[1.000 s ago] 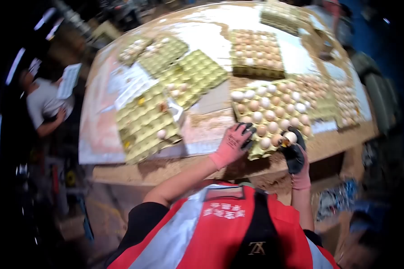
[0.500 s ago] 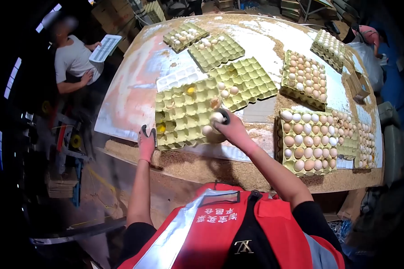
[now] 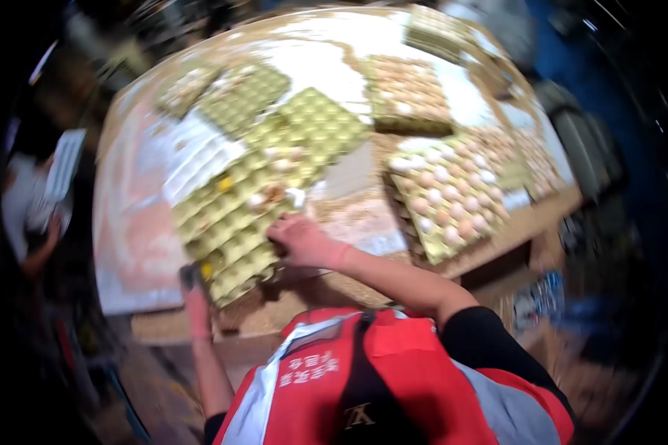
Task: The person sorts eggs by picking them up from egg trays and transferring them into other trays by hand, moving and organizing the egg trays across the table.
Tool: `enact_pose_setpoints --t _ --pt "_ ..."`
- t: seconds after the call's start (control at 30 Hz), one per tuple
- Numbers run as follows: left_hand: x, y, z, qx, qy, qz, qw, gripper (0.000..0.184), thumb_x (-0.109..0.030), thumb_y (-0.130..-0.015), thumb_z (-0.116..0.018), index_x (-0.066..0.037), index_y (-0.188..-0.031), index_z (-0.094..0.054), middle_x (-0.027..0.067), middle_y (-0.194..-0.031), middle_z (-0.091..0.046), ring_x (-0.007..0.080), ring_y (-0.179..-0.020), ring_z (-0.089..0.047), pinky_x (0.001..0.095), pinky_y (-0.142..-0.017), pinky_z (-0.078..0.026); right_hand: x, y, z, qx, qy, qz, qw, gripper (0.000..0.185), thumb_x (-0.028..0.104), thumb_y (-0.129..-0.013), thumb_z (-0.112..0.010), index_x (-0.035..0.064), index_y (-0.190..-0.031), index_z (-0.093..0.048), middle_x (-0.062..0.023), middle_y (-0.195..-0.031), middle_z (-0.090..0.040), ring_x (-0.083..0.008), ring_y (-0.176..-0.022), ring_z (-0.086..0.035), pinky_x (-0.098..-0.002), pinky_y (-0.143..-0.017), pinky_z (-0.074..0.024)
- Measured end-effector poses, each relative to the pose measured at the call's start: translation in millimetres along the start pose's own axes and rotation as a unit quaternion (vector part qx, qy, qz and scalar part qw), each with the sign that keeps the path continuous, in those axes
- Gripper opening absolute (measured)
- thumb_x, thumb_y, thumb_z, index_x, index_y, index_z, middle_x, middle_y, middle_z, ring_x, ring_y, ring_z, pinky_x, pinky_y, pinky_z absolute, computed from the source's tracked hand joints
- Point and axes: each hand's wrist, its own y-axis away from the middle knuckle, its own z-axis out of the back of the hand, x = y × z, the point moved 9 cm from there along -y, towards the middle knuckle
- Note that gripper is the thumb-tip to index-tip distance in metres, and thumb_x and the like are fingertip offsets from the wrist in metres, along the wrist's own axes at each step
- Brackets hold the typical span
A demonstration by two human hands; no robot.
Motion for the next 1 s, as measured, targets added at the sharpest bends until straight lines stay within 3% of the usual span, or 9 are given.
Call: enact_pose_setpoints --t 0.17,0.3,0.37,0.47,0.57,0.7,0.83,0.9,1.0 --pt "84 -35 36 -0.089 0.025 0.028 0.995 0.038 -0.027 -0.096 -0.063 0.0 -0.121 -0.052 0.0053 -0.106 -0.057 0.0142 -0.099 -0.053 0.0273 -0.09 -0.043 -40 76 64 -0.163 -0.473 -0.212 0.84 0.039 0.016 -0.081 -0.071 0.0049 -0.117 -0.06 -0.0116 -0.109 -0.066 -0.0184 -0.101 -0.062 -0.0327 -0.091 -0.0486" --pt "37 -23 -5 0.079 0.069 0.087 0.991 0.037 -0.025 -0.094 -0.065 0.002 -0.119 -0.055 0.0057 -0.111 -0.06 0.0131 -0.097 -0.054 0.0269 -0.088 -0.043 -71 241 134 -0.32 -0.201 -0.383 0.843 0.05 0.014 -0.077 -0.075 0.0079 -0.124 -0.057 -0.0084 -0.114 -0.06 -0.016 -0.1 -0.06 -0.0298 -0.086 -0.0504" --pt "40 -23 -5 0.075 0.065 0.074 0.992 0.035 -0.026 -0.095 -0.065 0.001 -0.116 -0.058 0.0053 -0.109 -0.061 0.0126 -0.097 -0.054 0.027 -0.086 -0.043 -73 292 152 -0.238 0.116 -0.47 0.842 0.051 0.017 -0.076 -0.077 0.01 -0.123 -0.057 -0.0119 -0.113 -0.06 -0.0233 -0.1 -0.061 -0.0339 -0.087 -0.0513" --pt "32 -23 -7 0.091 0.059 0.124 0.986 0.042 -0.032 -0.091 -0.069 0.002 -0.114 -0.058 0.005 -0.108 -0.06 0.0126 -0.094 -0.055 0.0281 -0.081 -0.045 -74 315 153 -0.228 0.131 -0.466 0.845 0.056 0.026 -0.079 -0.074 0.0079 -0.128 -0.054 -0.0186 -0.122 -0.056 -0.0334 -0.116 -0.055 -0.0426 -0.101 -0.0438" --pt "49 -20 -6 0.112 0.061 0.149 0.98 0.047 -0.032 -0.088 -0.073 0.002 -0.115 -0.055 0.0061 -0.107 -0.06 0.0148 -0.093 -0.056 0.0298 -0.08 -0.047 -79 263 146 -0.344 -0.116 -0.438 0.822 0.05 0.029 -0.083 -0.072 0.0101 -0.126 -0.056 -0.0196 -0.126 -0.053 -0.0369 -0.113 -0.055 -0.0444 -0.098 -0.0455" --pt "50 -23 -8 0.089 0.093 0.093 0.987 0.046 -0.026 -0.087 -0.073 -0.001 -0.12 -0.051 0.0064 -0.107 -0.06 0.017 -0.095 -0.057 0.0306 -0.083 -0.048 -79 91 83 -0.191 -0.027 -0.291 0.937 0.062 0.037 -0.09 -0.059 0.0007 -0.138 -0.041 -0.0271 -0.139 -0.043 -0.0399 -0.132 -0.041 -0.0454 -0.109 -0.0347" --pt "19 -12 -19 0.07 0.101 0.04 0.992 0.031 -0.018 -0.09 -0.065 -0.004 -0.115 -0.053 0.0042 -0.101 -0.059 0.016 -0.095 -0.054 0.033 -0.084 -0.047 -91 12 15 0.002 -0.223 -0.365 0.904 0.058 0.038 -0.09 -0.056 -0.0052 -0.129 -0.049 -0.0295 -0.124 -0.057 -0.0376 -0.118 -0.056 -0.0418 -0.102 -0.0421" --pt "57 -26 -2 -0.024 0.088 0.013 0.996 0.015 -0.011 -0.09 -0.064 -0.004 -0.104 -0.063 -0.0009 -0.092 -0.062 0.0114 -0.077 -0.054 0.0291 -0.069 -0.047 -91 2 7 -0.183 -0.12 -0.294 0.93 0.045 0.025 -0.087 -0.056 -0.0047 -0.12 -0.053 -0.0281 -0.107 -0.063 -0.0406 -0.103 -0.062 -0.0455 -0.095 -0.0472" --pt "47 -21 -25 0.027 0.27 0.104 0.957 0.026 -0.014 -0.091 -0.064 -0.001 -0.113 -0.061 0.0017 -0.097 -0.064 0.0116 -0.08 -0.057 0.0284 -0.073 -0.047 -100 7 4 -0.205 -0.174 -0.325 0.907 0.041 0.014 -0.085 -0.053 -0.0022 -0.123 -0.051 -0.028 -0.11 -0.062 -0.0437 -0.106 -0.058 -0.0475 -0.095 -0.0453"
